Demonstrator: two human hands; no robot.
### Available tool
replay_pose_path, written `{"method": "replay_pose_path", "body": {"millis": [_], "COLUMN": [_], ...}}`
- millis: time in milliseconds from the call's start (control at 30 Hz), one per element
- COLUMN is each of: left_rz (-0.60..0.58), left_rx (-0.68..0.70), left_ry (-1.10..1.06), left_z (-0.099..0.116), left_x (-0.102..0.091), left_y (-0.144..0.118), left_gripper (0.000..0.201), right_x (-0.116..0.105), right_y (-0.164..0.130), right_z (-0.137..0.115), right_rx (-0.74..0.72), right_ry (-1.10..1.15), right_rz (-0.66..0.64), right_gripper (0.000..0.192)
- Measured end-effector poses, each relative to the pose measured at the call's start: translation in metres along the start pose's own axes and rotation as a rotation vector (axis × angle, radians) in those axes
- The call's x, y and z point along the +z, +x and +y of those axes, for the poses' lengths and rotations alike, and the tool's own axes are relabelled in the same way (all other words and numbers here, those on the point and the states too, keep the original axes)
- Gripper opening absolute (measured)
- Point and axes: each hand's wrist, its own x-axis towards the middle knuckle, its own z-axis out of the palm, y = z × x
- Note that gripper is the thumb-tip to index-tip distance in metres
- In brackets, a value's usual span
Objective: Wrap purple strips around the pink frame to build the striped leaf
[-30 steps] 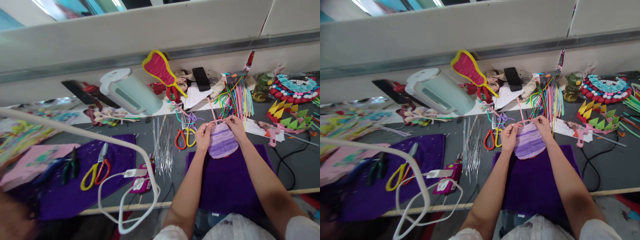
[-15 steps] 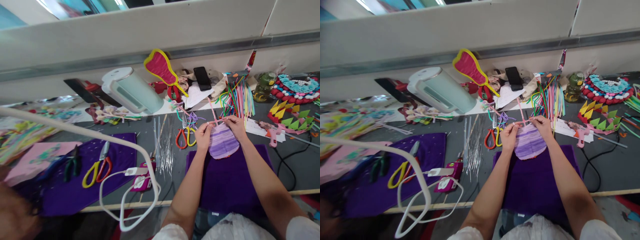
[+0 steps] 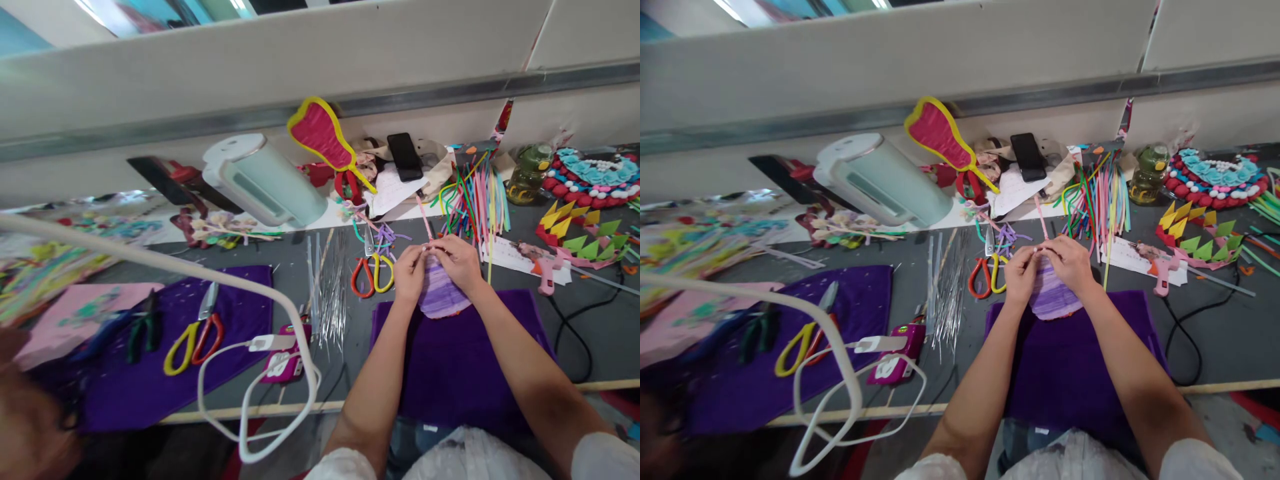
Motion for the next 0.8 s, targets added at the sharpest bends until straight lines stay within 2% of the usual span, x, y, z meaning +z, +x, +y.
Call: {"method": "replay_pose_path", "body": {"millis": [300, 467, 633, 800], "left_rz": [-0.039, -0.039, -0.029, 0.009], "left_rx": [0.067, 0.106, 0.089, 0.032], "left_ry": [0.109, 0.201, 0.18, 0.154], "left_z": [-0.0003, -0.0024, -0.0016, 0.0024], "left_x": [-0.0005, -0.0002, -0.0002, 0.001], "left_y": [-0.002, -0.0041, -0.003, -0.0015], "left_gripper": [0.022, 0.024, 0.023, 0.024], "right_x": [0.0, 0.0021, 0.0035, 0.0018], "right_y": [-0.0014, -0.0004, -0.0002, 0.0011], "right_z": [-0.0054, -0.0077, -0.0086, -0.0058], "right_rx": [-0.044, 0.009, 0.039, 0.108], "right_ry": [-0.047, 0.003, 0.059, 0.125], "right_rz": [0.008, 0.002, 0.008, 0.09], "right_gripper": [0.019, 0.016, 0.011, 0.009]}}
